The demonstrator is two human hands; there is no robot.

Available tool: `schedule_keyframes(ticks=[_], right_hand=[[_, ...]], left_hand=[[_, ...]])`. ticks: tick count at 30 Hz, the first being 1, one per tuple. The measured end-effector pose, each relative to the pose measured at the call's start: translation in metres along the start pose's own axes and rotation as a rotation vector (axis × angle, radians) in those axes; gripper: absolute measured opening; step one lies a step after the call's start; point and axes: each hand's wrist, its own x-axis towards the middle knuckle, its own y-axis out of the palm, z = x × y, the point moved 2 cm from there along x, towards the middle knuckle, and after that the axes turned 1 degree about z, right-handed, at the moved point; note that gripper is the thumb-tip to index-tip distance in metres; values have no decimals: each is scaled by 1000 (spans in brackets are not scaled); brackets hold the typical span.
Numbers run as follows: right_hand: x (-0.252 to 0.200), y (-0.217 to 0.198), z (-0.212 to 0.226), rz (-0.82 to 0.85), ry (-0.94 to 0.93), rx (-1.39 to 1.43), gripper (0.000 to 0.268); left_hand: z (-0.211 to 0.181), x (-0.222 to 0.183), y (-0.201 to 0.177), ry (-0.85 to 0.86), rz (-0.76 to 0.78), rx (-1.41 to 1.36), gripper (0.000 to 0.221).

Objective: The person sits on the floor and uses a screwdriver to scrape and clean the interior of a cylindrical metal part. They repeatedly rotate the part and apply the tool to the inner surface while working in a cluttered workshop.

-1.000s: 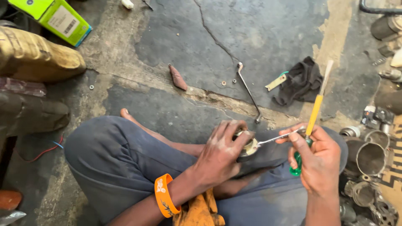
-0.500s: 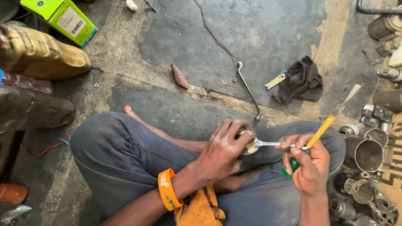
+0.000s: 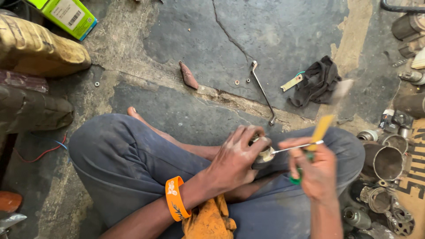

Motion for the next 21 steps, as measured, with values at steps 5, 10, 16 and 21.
schedule_keyframes(ticks=[5,10,16,21], right_hand=[[2,17,8,-65,-17,-231,18],[-2,-1,73,38,-68,-805,32],[-7,4,108,157,-282,-1155,27],[-12,-3,92,93,-203,-931,23]], left_hand=[[2,0,1,-73,-17,-24,50],[3,-1,3,-98,-1,-43,53],[1,-3,2,-38,-23,27,56],[0,-4,-1,12,-46,50,64]])
